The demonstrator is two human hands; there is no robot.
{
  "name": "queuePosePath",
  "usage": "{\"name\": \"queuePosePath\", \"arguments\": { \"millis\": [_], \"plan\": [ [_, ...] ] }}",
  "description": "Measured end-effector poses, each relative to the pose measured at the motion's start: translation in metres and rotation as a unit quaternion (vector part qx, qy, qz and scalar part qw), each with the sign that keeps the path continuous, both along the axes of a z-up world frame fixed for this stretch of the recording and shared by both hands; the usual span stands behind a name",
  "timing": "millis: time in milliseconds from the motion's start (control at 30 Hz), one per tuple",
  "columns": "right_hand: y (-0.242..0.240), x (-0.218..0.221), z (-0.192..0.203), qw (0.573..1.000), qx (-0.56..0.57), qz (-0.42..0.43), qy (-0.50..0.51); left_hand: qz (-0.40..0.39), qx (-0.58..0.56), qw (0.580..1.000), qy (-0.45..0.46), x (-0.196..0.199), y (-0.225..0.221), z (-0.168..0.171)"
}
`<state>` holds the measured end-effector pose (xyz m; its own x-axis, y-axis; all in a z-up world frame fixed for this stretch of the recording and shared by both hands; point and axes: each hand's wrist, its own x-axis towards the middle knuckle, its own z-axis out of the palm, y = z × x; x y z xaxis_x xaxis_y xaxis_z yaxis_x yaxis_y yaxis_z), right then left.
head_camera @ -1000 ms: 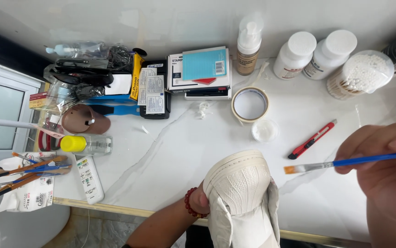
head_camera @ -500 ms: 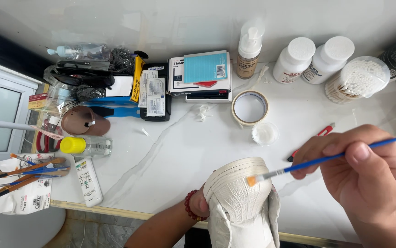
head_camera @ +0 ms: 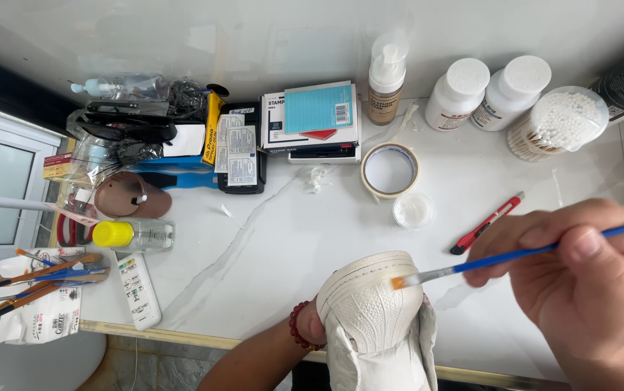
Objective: The recorder uses a small paintbrush to apply white paint to the surface and seams of a sneaker.
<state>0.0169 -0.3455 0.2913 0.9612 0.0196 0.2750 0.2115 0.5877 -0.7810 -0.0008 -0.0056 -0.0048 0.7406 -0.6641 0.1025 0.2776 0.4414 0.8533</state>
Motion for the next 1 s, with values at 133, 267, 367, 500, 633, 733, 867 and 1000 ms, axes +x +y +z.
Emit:
{"name": "queuePosePath", "arguments": {
  "millis": [133, 267, 367, 500, 633, 733, 867, 1000],
  "plan": [
    [-0.004, -0.003, -0.001, 0.998, -0.059, -0.003, -0.003, -0.007, 0.000, 1.000, 0.006, -0.003, -0.001, -0.001],
    [-0.017, -0.006, -0.009, 1.000, -0.010, 0.003, 0.011, -0.009, -0.004, 1.000, 0.012, -0.006, -0.003, -0.003],
    [-0.005, -0.007, 0.004, 0.996, -0.044, 0.069, -0.044, -0.013, -0.005, 1.000, 0.018, -0.006, -0.002, -0.003],
    [-0.014, 0.001, -0.007, 0.992, -0.115, 0.013, -0.059, -0.019, -0.006, 1.000, 0.024, -0.009, -0.002, -0.005],
    [-0.020, 0.009, 0.015, 0.985, -0.107, 0.099, -0.091, -0.021, -0.008, 0.999, 0.031, -0.010, -0.001, -0.011],
    [-0.014, 0.017, 0.046, 0.939, -0.221, 0.193, -0.178, -0.022, -0.009, 0.999, 0.037, -0.009, 0.000, -0.011],
    [-0.013, 0.019, 0.057, 0.878, -0.325, 0.262, -0.233, -0.025, -0.011, 0.999, 0.045, -0.008, -0.001, -0.008],
    [-0.005, 0.016, 0.061, 0.874, -0.341, 0.228, -0.261, -0.027, -0.013, 0.998, 0.054, -0.013, -0.003, -0.011]
  ]
}}
